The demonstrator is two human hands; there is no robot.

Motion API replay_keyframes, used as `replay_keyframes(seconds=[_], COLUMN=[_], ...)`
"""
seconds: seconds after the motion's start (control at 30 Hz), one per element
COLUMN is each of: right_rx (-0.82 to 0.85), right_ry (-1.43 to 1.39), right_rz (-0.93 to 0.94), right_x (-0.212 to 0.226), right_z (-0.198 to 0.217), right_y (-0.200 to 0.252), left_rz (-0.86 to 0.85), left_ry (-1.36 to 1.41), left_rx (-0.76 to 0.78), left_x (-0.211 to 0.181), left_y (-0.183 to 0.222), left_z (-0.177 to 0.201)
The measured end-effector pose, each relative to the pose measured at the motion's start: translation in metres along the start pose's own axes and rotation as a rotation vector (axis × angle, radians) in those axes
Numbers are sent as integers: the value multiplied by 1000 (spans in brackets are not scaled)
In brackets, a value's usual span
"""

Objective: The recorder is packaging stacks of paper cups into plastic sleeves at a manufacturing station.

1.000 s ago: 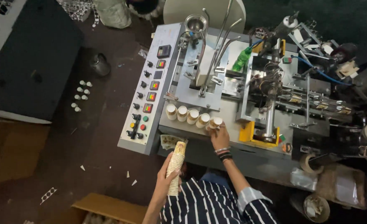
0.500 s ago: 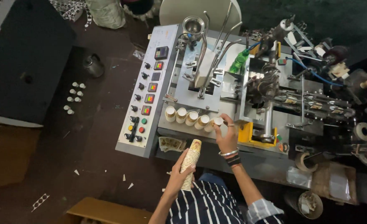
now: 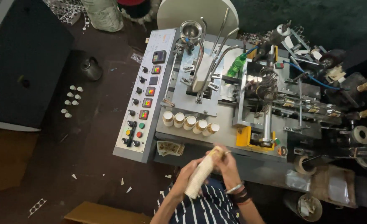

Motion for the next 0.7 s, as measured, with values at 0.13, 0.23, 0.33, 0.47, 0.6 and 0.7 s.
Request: replay_keyframes(seconds=[0.13, 0.23, 0.33, 0.47, 0.6, 0.7], right_rx=[-308, -43, 55, -42, -372, -537], right_ry=[47, 10, 143, 126, 465, 786], right_rz=[311, 228, 225, 160, 348, 399], right_x=[31, 29, -18, -13, -3, -14], right_z=[37, -14, -21, 3, 55, 73], right_y=[7, 25, 31, 8, -25, -61], left_rz=[95, 103, 115, 132, 74, 51], left_ry=[182, 120, 244, 236, 166, 164], left_rx=[-212, -141, -63, -78, -268, -341], left_x=[27, 43, 42, 49, 42, 38], left_y=[-5, -13, -18, -20, -8, 7], left_z=[30, 39, 30, 39, 62, 79])
Point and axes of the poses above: each hand's wrist, its own y-axis away from the middle knuckle, its own z-axis out of the back of the hand, x = y × z, the point moved 9 cm from there along -y, towards the middle knuckle, and after that the axes turned 3 degrees about x, right-handed, at the moved point
